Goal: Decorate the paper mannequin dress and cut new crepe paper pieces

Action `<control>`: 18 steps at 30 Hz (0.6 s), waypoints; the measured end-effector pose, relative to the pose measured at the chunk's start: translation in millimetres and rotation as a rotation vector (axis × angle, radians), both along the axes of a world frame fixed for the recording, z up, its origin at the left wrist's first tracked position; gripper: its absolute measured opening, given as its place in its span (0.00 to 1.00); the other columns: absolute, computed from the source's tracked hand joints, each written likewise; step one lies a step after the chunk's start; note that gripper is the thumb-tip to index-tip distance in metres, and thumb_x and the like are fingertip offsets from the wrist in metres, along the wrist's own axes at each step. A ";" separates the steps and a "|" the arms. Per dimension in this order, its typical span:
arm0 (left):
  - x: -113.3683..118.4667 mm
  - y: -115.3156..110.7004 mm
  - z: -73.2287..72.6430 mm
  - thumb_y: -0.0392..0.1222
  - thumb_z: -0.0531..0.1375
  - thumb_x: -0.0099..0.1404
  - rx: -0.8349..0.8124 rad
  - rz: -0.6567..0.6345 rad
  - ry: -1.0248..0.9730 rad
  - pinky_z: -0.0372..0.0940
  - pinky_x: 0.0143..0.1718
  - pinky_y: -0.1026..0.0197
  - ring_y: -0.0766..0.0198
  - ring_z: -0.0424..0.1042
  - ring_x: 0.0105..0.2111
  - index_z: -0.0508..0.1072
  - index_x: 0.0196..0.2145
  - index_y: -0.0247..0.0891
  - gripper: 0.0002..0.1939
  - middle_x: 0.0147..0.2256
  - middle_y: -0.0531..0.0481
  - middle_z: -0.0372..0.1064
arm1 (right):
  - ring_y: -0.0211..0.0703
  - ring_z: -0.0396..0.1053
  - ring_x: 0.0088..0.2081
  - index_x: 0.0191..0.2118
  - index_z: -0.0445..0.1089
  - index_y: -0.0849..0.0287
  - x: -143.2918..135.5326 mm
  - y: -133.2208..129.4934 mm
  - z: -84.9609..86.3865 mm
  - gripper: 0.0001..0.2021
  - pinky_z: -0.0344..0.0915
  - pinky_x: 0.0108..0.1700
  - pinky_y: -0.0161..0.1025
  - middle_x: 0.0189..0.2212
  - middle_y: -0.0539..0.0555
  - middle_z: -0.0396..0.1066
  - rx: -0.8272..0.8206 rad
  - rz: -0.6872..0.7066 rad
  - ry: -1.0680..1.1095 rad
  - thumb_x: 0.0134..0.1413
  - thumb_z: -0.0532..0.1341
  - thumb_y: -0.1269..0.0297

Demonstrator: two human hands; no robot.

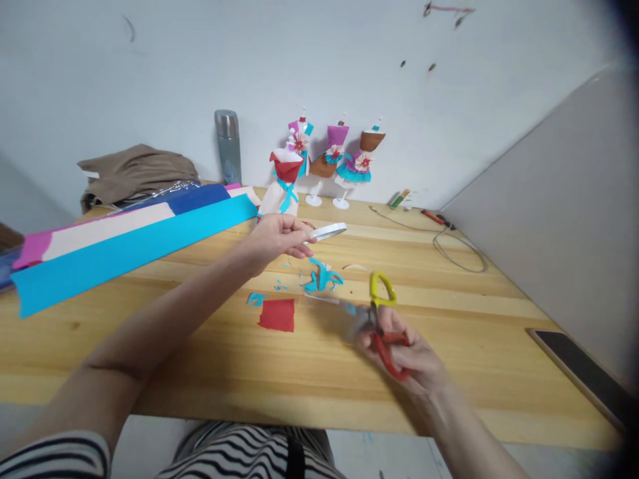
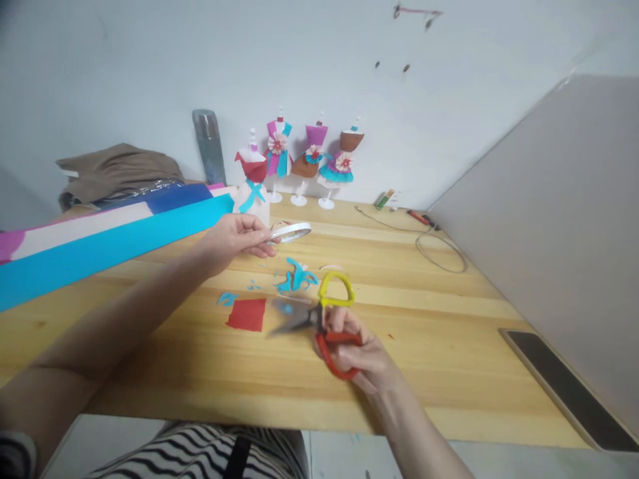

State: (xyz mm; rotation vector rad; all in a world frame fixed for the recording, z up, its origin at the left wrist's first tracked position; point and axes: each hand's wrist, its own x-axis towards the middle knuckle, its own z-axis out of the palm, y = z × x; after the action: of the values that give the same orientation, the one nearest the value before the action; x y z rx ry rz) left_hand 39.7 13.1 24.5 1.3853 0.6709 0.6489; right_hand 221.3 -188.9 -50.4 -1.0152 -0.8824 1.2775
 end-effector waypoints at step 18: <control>2.9 -11.4 -3.6 0.30 0.60 0.67 -0.102 0.016 -0.078 0.70 0.31 0.66 0.69 0.77 0.25 0.71 0.27 0.30 0.09 0.33 0.43 0.78 | 0.25 0.51 0.21 0.45 0.72 0.56 -38.4 10.6 14.3 0.21 0.49 0.11 0.14 0.31 0.46 0.64 0.114 0.201 0.722 0.44 0.76 0.67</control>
State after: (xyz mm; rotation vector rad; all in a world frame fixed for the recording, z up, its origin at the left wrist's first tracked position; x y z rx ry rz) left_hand 42.6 1.7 20.9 1.2553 0.6446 0.6685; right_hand 182.9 -178.4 -36.1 -0.3203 -0.4884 1.5917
